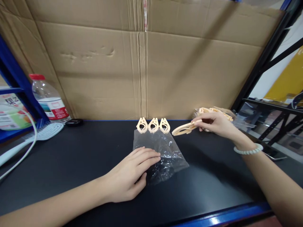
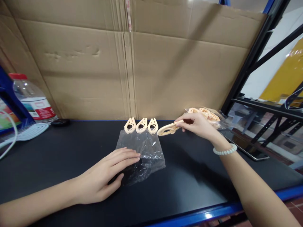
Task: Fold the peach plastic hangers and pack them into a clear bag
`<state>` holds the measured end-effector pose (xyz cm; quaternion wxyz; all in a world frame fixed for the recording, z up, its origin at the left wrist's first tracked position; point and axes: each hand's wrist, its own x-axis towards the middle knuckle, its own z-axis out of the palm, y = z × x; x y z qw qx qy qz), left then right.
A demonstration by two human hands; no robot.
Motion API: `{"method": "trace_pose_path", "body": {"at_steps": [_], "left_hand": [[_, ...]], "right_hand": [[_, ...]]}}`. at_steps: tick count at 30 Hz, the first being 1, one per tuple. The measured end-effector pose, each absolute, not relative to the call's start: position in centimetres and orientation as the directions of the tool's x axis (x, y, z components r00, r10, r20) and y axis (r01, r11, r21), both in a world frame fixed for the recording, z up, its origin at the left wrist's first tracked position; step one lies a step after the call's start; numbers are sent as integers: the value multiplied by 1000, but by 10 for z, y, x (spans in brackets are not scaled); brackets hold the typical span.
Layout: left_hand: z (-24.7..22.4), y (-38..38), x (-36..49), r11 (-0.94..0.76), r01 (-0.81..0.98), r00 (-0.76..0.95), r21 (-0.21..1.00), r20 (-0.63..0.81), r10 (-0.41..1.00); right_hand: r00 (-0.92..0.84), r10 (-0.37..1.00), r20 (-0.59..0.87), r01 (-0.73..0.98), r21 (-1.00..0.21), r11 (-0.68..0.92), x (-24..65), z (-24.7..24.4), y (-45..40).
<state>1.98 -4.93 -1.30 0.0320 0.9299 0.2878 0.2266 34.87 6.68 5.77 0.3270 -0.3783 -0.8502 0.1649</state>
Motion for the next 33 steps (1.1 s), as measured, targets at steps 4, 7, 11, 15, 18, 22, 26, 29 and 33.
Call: {"method": "trace_pose_path", "body": {"at_steps": [4, 7, 11, 15, 18, 22, 26, 29, 33], "left_hand": [[-10, -50, 22, -824, 534, 726, 190, 397, 562], [-6, -51, 22, -817, 541, 730, 199, 370, 574], [-5, -52, 21, -805, 555, 724, 211, 355, 592], [-6, -52, 21, -805, 552, 724, 217, 353, 592], [-6, -51, 21, -804, 550, 722, 226, 356, 594], [-5, -51, 21, -806, 543, 723, 234, 358, 591], [-4, -52, 22, -812, 534, 727, 237, 361, 584], [-4, -52, 22, -821, 525, 734, 224, 369, 570], [-4, -52, 22, -832, 514, 750, 208, 362, 554]], "right_hand": [[-437, 569, 697, 415, -405, 815, 325, 60, 36], [-558, 372, 742, 284, -251, 926, 308, 62, 11], [-748, 249, 615, 159, -197, 967, 297, 54, -10], [-813, 144, 564, 165, -14, 986, 294, 43, -20], [-841, 73, 536, 189, 164, 968, 290, 42, -27], [-912, -1, 410, 124, 280, 952, 278, 41, -32], [-922, 16, 387, 168, 364, 916, 267, 29, -33], [-914, 91, 394, 264, 412, 872, 264, 19, -31], [-910, 151, 387, 339, 483, 807, 263, 9, -26]]}}
